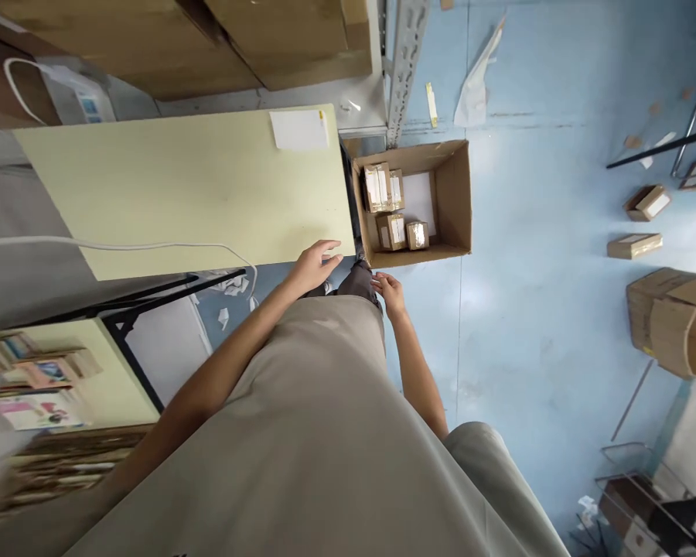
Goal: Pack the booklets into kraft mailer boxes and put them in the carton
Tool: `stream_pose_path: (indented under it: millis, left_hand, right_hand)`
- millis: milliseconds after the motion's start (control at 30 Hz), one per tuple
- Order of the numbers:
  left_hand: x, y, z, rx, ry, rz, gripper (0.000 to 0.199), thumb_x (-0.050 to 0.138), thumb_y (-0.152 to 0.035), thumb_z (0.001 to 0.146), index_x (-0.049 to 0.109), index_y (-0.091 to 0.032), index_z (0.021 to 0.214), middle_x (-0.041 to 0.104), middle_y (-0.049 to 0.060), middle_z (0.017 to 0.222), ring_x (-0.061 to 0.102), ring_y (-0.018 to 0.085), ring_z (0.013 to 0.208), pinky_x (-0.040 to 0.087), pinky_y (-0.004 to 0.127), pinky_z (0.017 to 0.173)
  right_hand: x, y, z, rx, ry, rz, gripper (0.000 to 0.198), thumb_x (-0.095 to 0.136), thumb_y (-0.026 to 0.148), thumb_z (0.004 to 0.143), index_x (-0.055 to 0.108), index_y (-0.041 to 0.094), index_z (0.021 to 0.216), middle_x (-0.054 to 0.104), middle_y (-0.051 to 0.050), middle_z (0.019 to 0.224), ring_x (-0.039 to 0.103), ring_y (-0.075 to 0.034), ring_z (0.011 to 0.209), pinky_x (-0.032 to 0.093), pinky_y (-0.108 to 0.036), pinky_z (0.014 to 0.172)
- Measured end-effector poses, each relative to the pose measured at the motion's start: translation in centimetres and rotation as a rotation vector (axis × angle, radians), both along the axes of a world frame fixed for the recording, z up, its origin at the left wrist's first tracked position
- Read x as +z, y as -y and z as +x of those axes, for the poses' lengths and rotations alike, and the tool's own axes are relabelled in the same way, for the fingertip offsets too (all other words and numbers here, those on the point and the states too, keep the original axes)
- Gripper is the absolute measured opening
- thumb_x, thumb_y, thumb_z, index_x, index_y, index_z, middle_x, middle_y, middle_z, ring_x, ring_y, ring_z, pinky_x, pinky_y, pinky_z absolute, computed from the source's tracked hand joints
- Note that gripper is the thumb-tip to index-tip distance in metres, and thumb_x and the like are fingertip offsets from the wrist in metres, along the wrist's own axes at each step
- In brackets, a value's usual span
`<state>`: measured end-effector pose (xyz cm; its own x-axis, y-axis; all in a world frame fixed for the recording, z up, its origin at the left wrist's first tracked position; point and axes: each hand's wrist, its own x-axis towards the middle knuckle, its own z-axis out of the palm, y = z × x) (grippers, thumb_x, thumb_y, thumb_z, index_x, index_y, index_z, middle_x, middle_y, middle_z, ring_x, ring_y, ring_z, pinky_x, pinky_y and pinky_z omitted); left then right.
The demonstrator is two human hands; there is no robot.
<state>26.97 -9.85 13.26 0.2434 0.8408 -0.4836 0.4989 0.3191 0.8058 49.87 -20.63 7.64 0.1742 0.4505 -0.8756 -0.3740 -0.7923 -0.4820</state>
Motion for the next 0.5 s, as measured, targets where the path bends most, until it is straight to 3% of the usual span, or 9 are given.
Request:
stream_pose_path:
  millis: [133, 267, 367, 500]
  left_hand:
    - [1.3, 1.4, -2.4, 0.111, 0.062, 0.027, 0.03, 0.074, -0.032, 0.101, 0.081, -0.021, 0.127, 0.079, 0.015, 0.143, 0.077, 0.033, 0.134, 0.065, 0.049, 0.117]
    - [2.6, 3.2, -6.3, 0.245, 0.116, 0.123, 0.029, 0.073, -0.034, 0.102, 0.081, -0.021, 0.127, 0.08, 0.015, 0.141, 0.079, 0.032, 0.13, 0.067, 0.047, 0.114]
    - [3.9, 5.4, -10.5, 0.358, 0.131, 0.213, 0.03, 0.071, -0.035, 0.104, 0.081, -0.021, 0.129, 0.08, 0.015, 0.14, 0.08, 0.03, 0.127, 0.067, 0.047, 0.114]
    - [5.6, 9.4, -17.5, 0.581, 0.156, 0.32, 0.03, 0.068, -0.034, 0.105, 0.081, -0.019, 0.128, 0.08, 0.016, 0.138, 0.08, 0.03, 0.124, 0.069, 0.047, 0.109]
  right_hand:
    - [2.2, -2.5, -1.3, 0.148, 0.019, 0.107, 0.038, 0.092, 0.054, 0.087, 0.079, 0.022, 0.105, 0.088, -0.01, 0.114, 0.085, -0.025, 0.111, 0.065, -0.044, 0.113]
    - [5.0, -5.2, -4.7, 0.302, 0.025, 0.245, 0.053, 0.096, 0.064, 0.079, 0.081, 0.023, 0.107, 0.088, -0.009, 0.114, 0.084, -0.026, 0.11, 0.065, -0.045, 0.111]
    - [7.6, -6.6, -9.4, 0.419, 0.031, 0.343, 0.061, 0.096, 0.072, 0.074, 0.082, 0.024, 0.108, 0.089, -0.009, 0.112, 0.083, -0.027, 0.109, 0.065, -0.045, 0.108]
    - [11.1, -7.0, -18.3, 0.632, -0.008, 0.478, 0.056, 0.096, 0.072, 0.075, 0.085, 0.026, 0.105, 0.088, -0.006, 0.108, 0.082, -0.026, 0.105, 0.065, -0.044, 0.106]
